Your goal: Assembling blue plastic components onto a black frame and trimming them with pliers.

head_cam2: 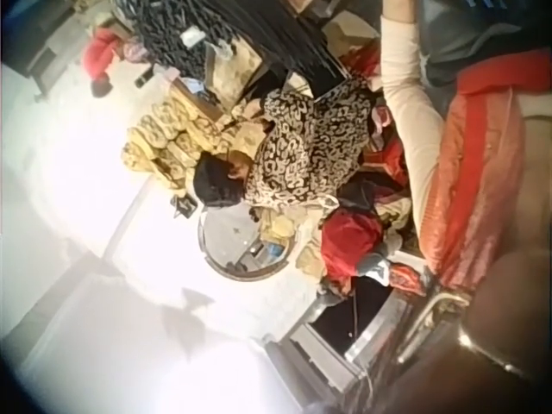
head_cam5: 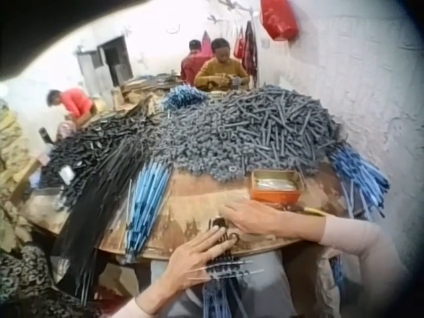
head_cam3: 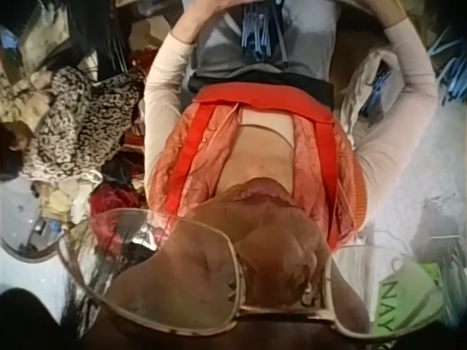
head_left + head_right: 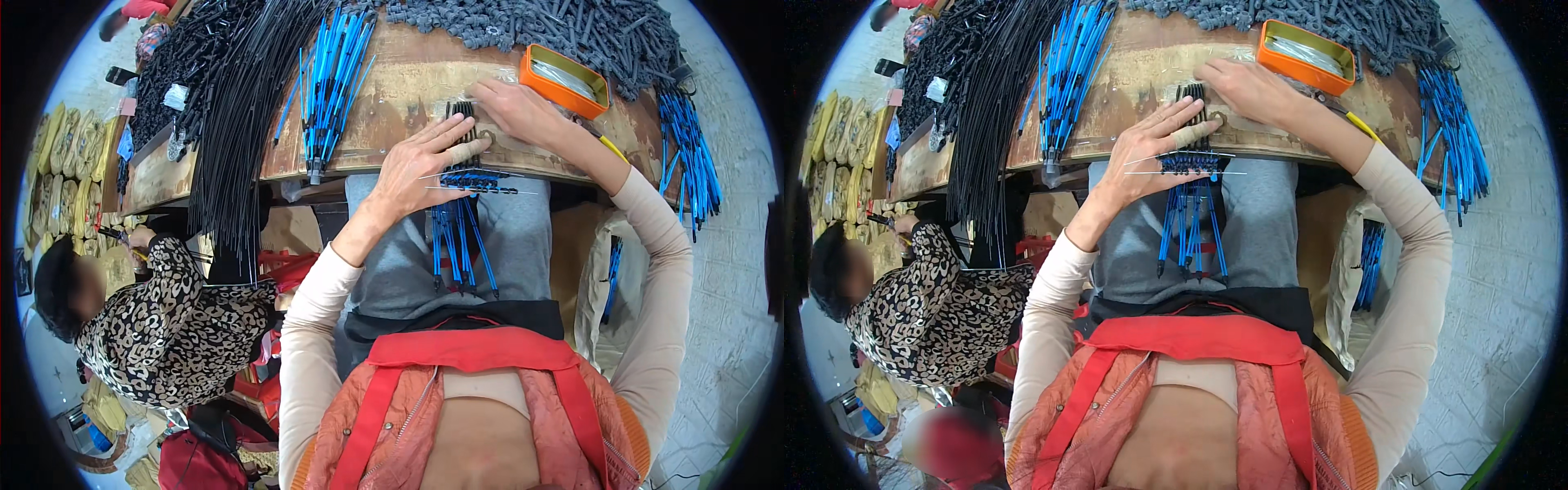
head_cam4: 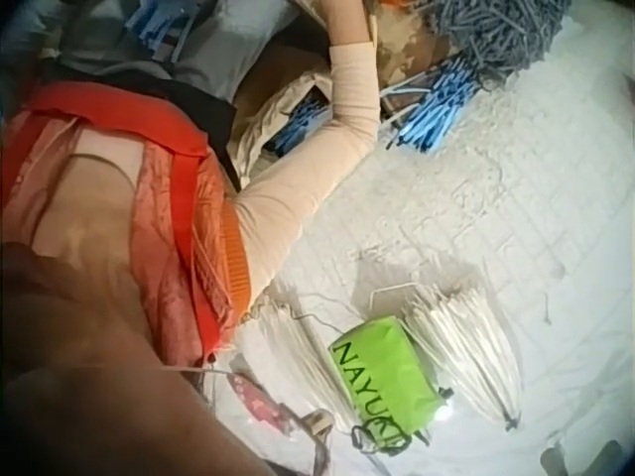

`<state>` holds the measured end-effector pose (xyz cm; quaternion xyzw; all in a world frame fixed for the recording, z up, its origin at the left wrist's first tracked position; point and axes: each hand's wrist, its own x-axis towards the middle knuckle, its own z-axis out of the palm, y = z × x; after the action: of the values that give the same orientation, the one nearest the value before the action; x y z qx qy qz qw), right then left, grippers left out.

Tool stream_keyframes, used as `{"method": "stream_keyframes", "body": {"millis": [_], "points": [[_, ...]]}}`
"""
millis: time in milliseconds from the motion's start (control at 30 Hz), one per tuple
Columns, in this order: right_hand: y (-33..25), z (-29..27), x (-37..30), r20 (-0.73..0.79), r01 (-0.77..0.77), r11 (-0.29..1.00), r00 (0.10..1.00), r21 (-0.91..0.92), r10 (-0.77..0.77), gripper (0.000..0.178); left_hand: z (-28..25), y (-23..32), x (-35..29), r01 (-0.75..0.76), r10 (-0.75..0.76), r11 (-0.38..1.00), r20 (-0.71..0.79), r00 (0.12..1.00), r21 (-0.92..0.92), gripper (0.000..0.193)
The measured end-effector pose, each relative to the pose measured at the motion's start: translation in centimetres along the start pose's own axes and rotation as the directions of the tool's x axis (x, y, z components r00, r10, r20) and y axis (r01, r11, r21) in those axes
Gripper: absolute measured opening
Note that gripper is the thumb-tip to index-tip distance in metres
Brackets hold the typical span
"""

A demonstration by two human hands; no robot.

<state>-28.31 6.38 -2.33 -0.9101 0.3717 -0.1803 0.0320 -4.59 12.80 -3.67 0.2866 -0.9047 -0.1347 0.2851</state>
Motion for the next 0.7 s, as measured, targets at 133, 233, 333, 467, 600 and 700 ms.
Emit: {"method": "stream_keyframes", "body": {"millis": [133, 233, 333, 467, 600, 700], "points": [[-0.7, -0.5, 0.0, 0.015, 0.077, 0.996, 0.997, -0.055, -0.077, 0.037, -0.2, 0.9, 0.0, 0.033, -0.034, 0.999, -0.060, 0.998, -0.016, 0.072], [-0.1, -1.0, -0.4, 0.052, -0.009, 0.999, 0.999, 0.042, 0.006, 0.042, -0.2, 1.2, 0.2, 0.040, -0.041, 0.999, -0.096, 0.995, -0.010, 0.078], [0.2, -0.8, -0.2, 0.017, 0.030, 0.999, 0.999, 0.042, -0.031, 0.039, -0.3, 1.2, 0.4, 0.048, -0.046, 0.998, -0.082, 0.996, 0.026, 0.082], [-0.1, -0.6, 0.4, 0.026, 0.044, 0.998, 0.999, 0.043, -0.045, 0.033, -0.4, 1.1, 0.3, 0.061, -0.061, 0.998, -0.059, 0.996, 0.011, 0.086], [0.2, -0.5, 0.5, 0.027, 0.060, 0.997, 0.998, 0.052, -0.062, 0.034, -0.6, 1.2, 0.3, 0.061, -0.061, 0.998, -0.050, 0.997, -0.006, 0.087], [0.3, -0.3, 0.6, 0.001, 0.100, 0.993, 0.995, 0.059, -0.100, 0.036, -0.7, 1.2, 0.3, 0.061, -0.061, 0.998, -0.051, 0.997, -0.010, 0.087]]}}
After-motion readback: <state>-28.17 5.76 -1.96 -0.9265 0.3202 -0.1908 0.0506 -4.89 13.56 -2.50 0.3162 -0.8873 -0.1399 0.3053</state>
